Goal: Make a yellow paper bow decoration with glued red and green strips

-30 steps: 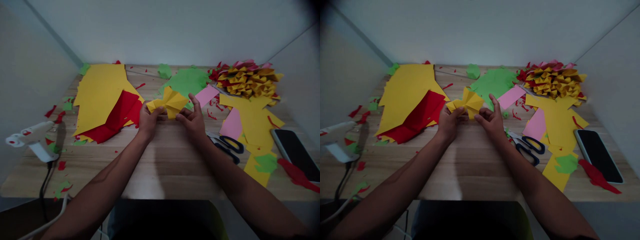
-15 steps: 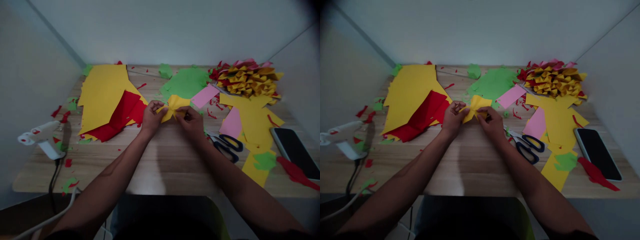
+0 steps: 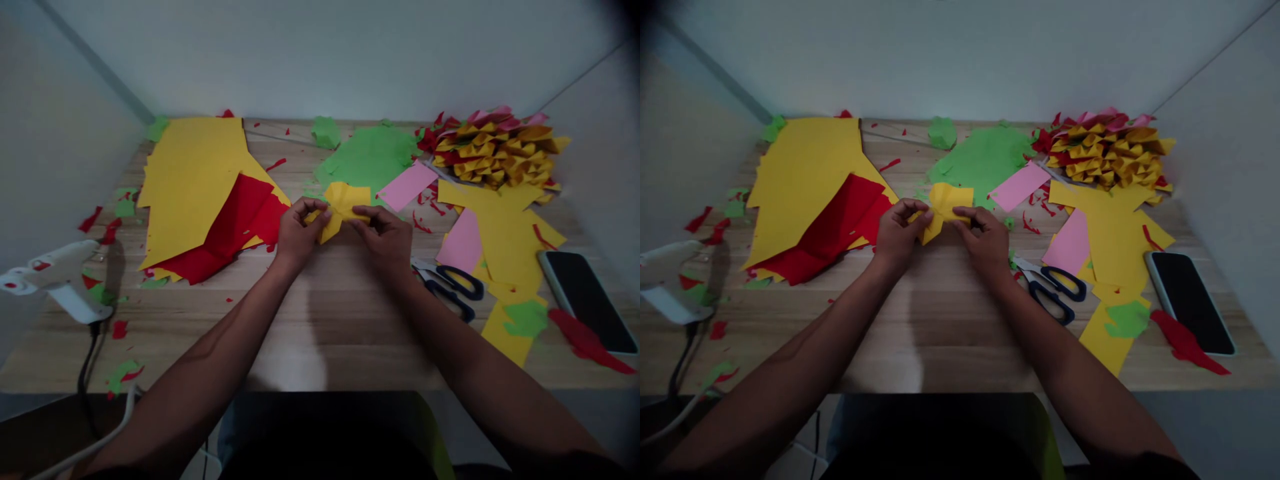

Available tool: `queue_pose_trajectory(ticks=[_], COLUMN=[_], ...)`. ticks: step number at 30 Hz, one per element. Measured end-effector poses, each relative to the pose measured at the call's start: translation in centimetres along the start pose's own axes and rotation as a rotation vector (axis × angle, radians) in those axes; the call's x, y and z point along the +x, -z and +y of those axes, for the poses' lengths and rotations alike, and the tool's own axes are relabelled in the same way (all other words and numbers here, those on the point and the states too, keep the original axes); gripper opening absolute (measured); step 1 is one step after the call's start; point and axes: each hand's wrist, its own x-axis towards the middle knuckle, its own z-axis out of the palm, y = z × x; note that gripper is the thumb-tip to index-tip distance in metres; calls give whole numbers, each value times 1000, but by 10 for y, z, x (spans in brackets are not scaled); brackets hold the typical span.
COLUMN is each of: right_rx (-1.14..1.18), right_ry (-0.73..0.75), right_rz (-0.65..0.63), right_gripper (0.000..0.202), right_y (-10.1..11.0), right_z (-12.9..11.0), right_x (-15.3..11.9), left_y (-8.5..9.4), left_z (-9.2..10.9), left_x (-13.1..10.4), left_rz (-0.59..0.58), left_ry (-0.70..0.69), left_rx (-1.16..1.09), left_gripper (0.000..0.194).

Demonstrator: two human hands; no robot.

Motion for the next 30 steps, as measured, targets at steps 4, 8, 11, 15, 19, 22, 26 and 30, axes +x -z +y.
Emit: queue_pose_trajectory(ticks=[4,8,11,15,19,22,26,30], right_rx=[23,32,28,5,143,222,31,-164], right_ry=[30,43,44,1,-96,-221,-226,-162], right_rz=[2,22,29,46,27,-30,-291,-508], right_gripper=[16,12,8,22,50,49,42,39], right_y=[1,2,3,3,1,1,3,3], right_z=[0,-3,-7,-6,-2,-3,-12,-21], right_x=[-1,-2,-3,-3,-1,-1,-6,-11], left_y=[-1,1,2,1,-1,-2,-2,-3], left_z=[1,4,6,8,12,14,12,9], left_x=[0,-1,-1,-2,-6,-8,-6,-6], left_rz=[26,18,11,73,160,213,286,304], left_ry=[15,41,52,27,41,85,-15,-33], left_rx=[-74,-131,-116,-115,-191,-216,-179,-167], left_gripper=[17,21,25,27,27,29,25,22])
